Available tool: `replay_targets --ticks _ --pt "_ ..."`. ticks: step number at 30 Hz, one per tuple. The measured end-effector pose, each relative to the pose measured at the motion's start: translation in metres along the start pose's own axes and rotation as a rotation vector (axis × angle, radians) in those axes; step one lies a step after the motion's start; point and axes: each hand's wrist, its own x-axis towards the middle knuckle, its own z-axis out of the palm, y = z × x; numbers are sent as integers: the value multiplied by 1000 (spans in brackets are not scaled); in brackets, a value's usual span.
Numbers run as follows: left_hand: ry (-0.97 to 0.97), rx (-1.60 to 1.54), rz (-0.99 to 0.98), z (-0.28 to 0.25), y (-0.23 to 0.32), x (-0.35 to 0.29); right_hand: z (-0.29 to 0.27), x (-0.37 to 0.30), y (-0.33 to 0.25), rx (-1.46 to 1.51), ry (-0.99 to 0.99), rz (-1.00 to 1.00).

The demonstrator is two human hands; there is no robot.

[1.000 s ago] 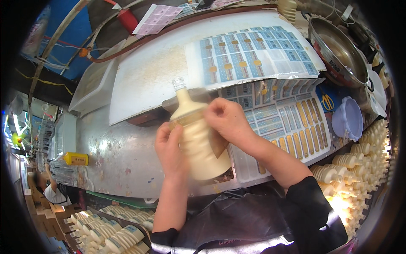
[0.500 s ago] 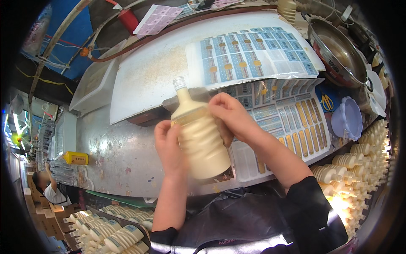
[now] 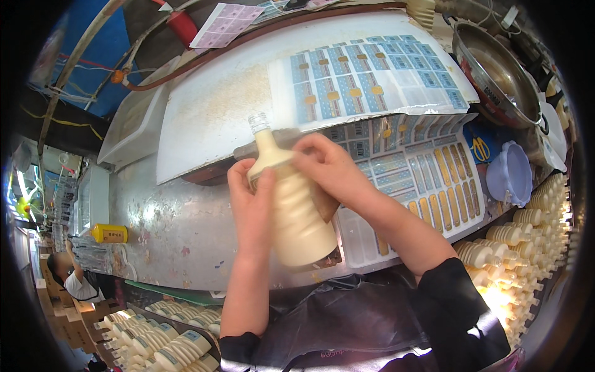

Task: The person applies adhesive labels to cream-colored plastic bottles. They peel labels from a sheet, position them on the bottle body, and smooth them down by hand. Finished bottles are placed into a nearby tray.

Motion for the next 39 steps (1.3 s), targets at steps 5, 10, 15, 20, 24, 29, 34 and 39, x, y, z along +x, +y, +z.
replay_targets --ticks 5,10,15,20,24,29,34,39 --pt "-8 -15 1 1 0 0 3 1 8 24 36 -60" --pt "-4 -10 2 0 -1 0 0 2 9 -4 -2 -65" --pt "3 0 -11 1 0 1 1 2 10 26 4 -46" --pt "3 1 -2 2 1 0 0 3 9 58 -7 -40" --pt "8 58 7 0 -4 2 0 9 16 146 17 -84" --pt "-2 49 21 -2 -8 3 2 2 7 -8 4 -26" --pt "-15 63 20 -4 -12 5 -20 9 2 89 -61 7" --pt "-11 99 -65 -1 -4 4 -25 -4 -24 326 169 -10"
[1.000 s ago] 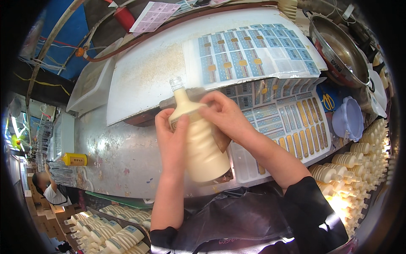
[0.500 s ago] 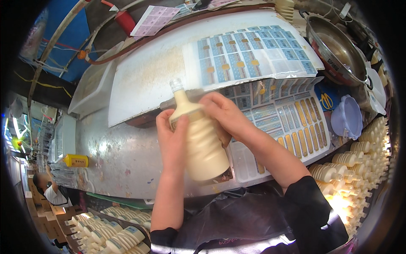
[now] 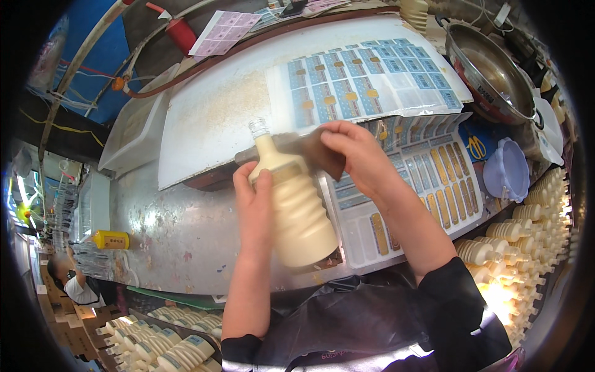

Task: The person applies adhesive labels to cream-colored plastic bottles. They peel labels from a sheet, position them on the bottle body, and smooth them down by hand. Finished bottles are placed into a nearby tray.

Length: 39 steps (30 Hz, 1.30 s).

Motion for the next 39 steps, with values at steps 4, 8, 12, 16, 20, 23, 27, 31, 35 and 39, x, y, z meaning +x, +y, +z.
replay_targets --ticks 4,8,12,16,20,23,27,31,35,39 --pt "-4 8 36 -3 -6 4 10 -12 20 -409 -17 -279" --pt "-75 -121 -20 -21 -11 9 3 -15 16 -689 218 -312" --pt "-169 -400 -181 -27 -24 6 10 -26 14 -336 111 -387" --pt "-265 -473 -74 -19 -16 -1 8 -10 18 -503 -52 -135" --pt "-224 -262 2 -22 -20 4 29 -11 22 -694 -48 -106" --pt "-200 -163 35 -25 -22 6 27 -6 31 -614 -44 -103" --pt "-192 -214 34 -26 -26 10 26 -6 35 -572 -45 -101" --pt "-200 -260 33 -26 -29 10 23 -5 39 -554 -20 -97" --pt "-193 -314 31 -27 -32 12 25 -5 37 -549 -22 -89" --pt "-217 -476 -67 -31 -37 17 25 -4 40 -537 -15 -99"
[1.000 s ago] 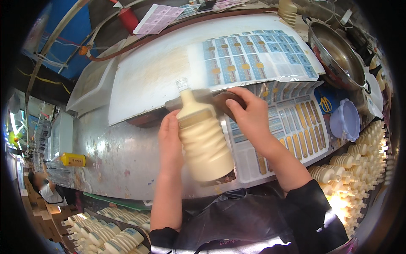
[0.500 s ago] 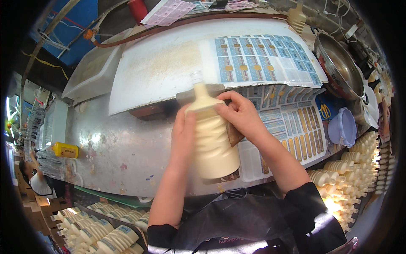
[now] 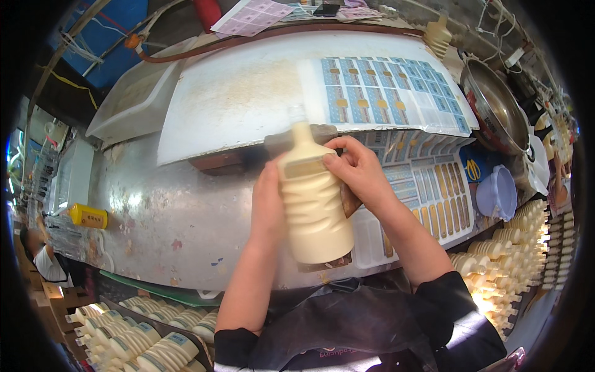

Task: The person applies adhesive labels to cream-colored plastic bottles. They peel labels from a sheet, position them on the bottle body, and smooth them down by hand. Finished bottles are placed into a nearby tray.

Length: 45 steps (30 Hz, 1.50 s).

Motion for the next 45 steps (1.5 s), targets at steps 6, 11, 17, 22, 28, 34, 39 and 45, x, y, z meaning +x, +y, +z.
replay_targets --ticks 6,11,17,22,28,34,39,45 --pt "5 185 21 11 4 -4 -4 1 0 -31 -61 2" --pt "-22 158 86 7 -4 -2 0 0 5 43 -13 -18" --pt "-10 202 108 4 -8 1 -1 0 8 3 7 -39" --pt "-1 241 140 3 -13 3 -3 -1 5 -19 -38 -12" --pt "-14 300 165 3 -12 5 -2 -2 1 -37 -11 0" --pt "-5 101 114 4 -11 4 -33 -2 -17 363 21 89" --pt "33 272 96 10 -1 -3 6 -25 -44 -16 150 -280" --pt "16 45 42 10 -1 -6 0 -25 -13 -127 294 -224"
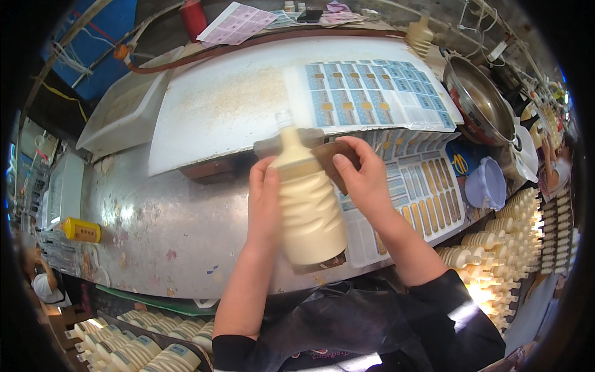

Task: The person applies adhesive labels to cream-colored plastic bottles. They peel labels from a sheet, position them on the bottle body, and smooth them down by hand. Finished bottles are placed into a nearby tray.

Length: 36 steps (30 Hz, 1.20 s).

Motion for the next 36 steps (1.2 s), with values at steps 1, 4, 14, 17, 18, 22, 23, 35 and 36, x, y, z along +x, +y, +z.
replay_targets --ticks 1,4,14,17,18,22,23,35,36 --pt "11 -28 -12 1 0 0 -3 1 1 -62 46 -10" --pt "28 -140 -55 1 3 1 -2 -11 -11 -181 52 -398" --pt "51 -455 -170 3 7 -6 31 -25 -51 -553 -230 -1035" --pt "23 -559 -200 -2 3 -6 34 -29 -66 -621 -189 -1008" --pt "21 -571 -200 -2 2 -5 35 -28 -70 -640 -138 -1003" --pt "-4 -576 -219 -2 3 -7 37 -30 -67 -670 -425 -895" --pt "12 -561 -233 -1 8 -8 35 -28 -69 -598 -373 -781" --pt "45 157 67 1 -3 0 35 11 -32 -383 -35 -352" --pt "31 145 71 4 0 0 29 15 -26 -314 -32 -315"
